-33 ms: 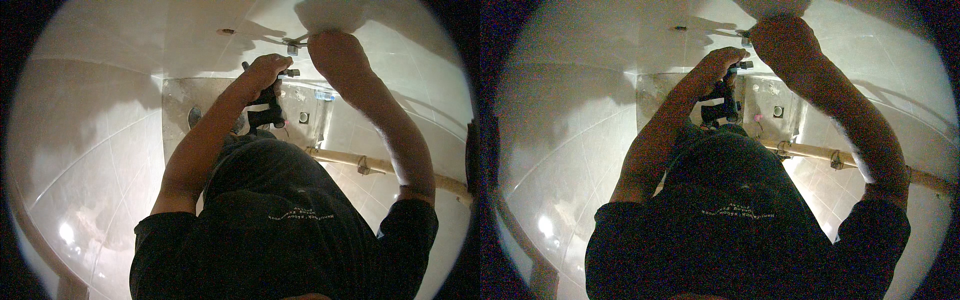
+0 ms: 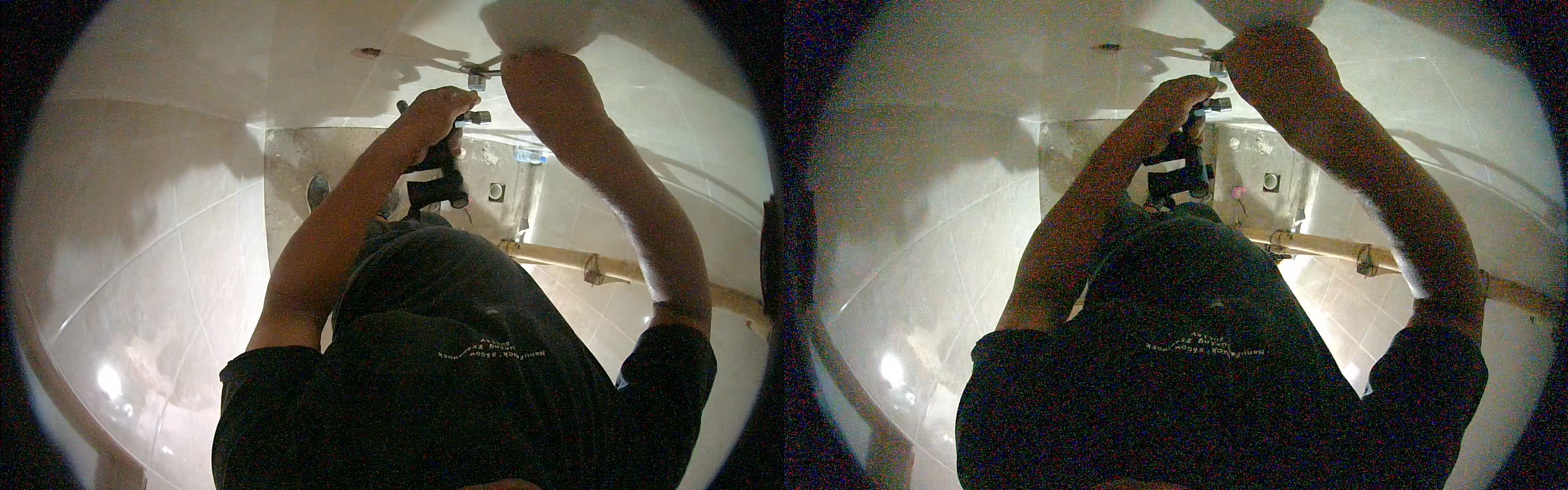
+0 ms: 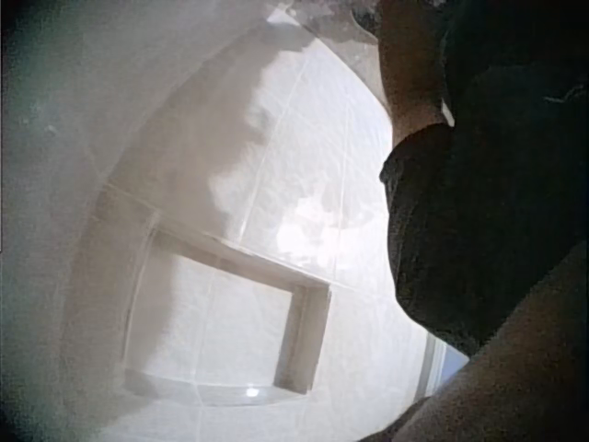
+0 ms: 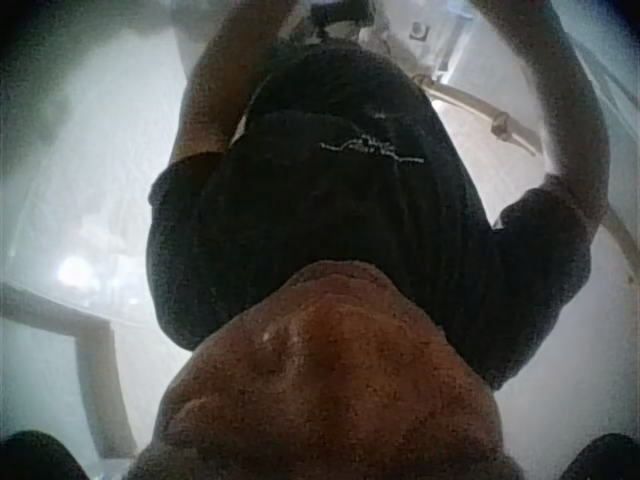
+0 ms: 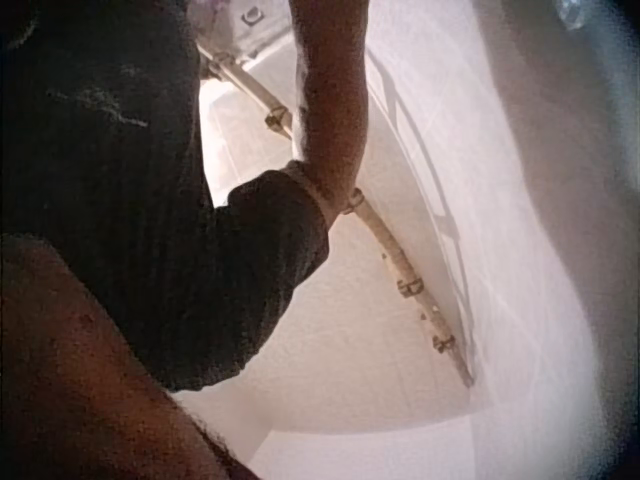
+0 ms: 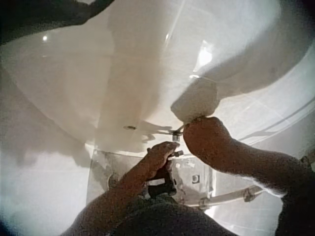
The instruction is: The person uses a hammer and a chisel to chip away at a tiled wall, creating a hole around a pipe fitting. They then retrieve a metal fixture from a bag and use a wrench to tighten it onto the pipe protruding from the wall.
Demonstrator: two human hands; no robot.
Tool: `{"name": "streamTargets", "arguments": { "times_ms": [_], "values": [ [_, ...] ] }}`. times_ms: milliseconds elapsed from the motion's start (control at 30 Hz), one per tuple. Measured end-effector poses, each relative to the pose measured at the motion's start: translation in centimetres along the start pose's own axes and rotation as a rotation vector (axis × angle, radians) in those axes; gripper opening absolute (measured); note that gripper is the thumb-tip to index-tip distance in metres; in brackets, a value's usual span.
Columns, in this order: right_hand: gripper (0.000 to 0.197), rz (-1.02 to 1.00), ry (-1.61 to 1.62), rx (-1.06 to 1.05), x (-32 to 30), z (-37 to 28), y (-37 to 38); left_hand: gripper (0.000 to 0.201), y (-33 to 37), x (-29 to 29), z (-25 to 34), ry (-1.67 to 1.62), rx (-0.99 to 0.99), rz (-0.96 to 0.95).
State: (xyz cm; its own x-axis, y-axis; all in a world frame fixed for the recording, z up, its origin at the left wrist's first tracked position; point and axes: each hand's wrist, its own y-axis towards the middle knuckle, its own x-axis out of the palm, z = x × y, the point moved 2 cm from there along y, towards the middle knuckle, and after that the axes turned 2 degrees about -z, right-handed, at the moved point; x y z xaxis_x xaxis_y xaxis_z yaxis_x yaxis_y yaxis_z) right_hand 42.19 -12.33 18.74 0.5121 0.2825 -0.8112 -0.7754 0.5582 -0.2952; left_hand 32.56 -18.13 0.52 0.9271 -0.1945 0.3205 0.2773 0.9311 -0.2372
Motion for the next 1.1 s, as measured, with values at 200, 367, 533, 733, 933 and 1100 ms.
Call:
{"name": "streamTargets", "arguments": {
  "times_ms": [200, 367, 533, 733, 933, 1100],
  "values": [
    [0.009, -0.001, 0.101, 0.147, 1.9, 0.2, -1.1, 0.037, -0.1, 1.3, 0.5, -0.407, -0.117, 0.040],
    [0.008, 0.081, 0.227, 0.233, 4.1, 0.5, -2.4, 0.035, -0.3, 1.7, 1.2, -0.365, -0.135, 0.142],
    [0.007, 0.146, 0.364, 0.289, 5.7, 0.5, -3.2, 0.032, -0.1, 2.1, 0.7, -0.333, -0.090, 0.230],
    [0.007, 0.321, 0.497, 0.304, 8.7, 0.6, -4.2, 0.037, 0.9, 1.4, -1.9, 0.108, 0.466, 0.242],
    [0.007, 0.504, 0.626, 0.293, 11.0, 0.4, -4.8, 0.037, -0.1, 1.4, -0.2, 0.389, 0.321, 0.237],
    [0.005, 0.579, 0.742, 0.336, 13.4, -0.2, -4.7, 0.031, -0.5, 2.2, 1.2, 0.082, -0.043, 0.310]
  ]
}}
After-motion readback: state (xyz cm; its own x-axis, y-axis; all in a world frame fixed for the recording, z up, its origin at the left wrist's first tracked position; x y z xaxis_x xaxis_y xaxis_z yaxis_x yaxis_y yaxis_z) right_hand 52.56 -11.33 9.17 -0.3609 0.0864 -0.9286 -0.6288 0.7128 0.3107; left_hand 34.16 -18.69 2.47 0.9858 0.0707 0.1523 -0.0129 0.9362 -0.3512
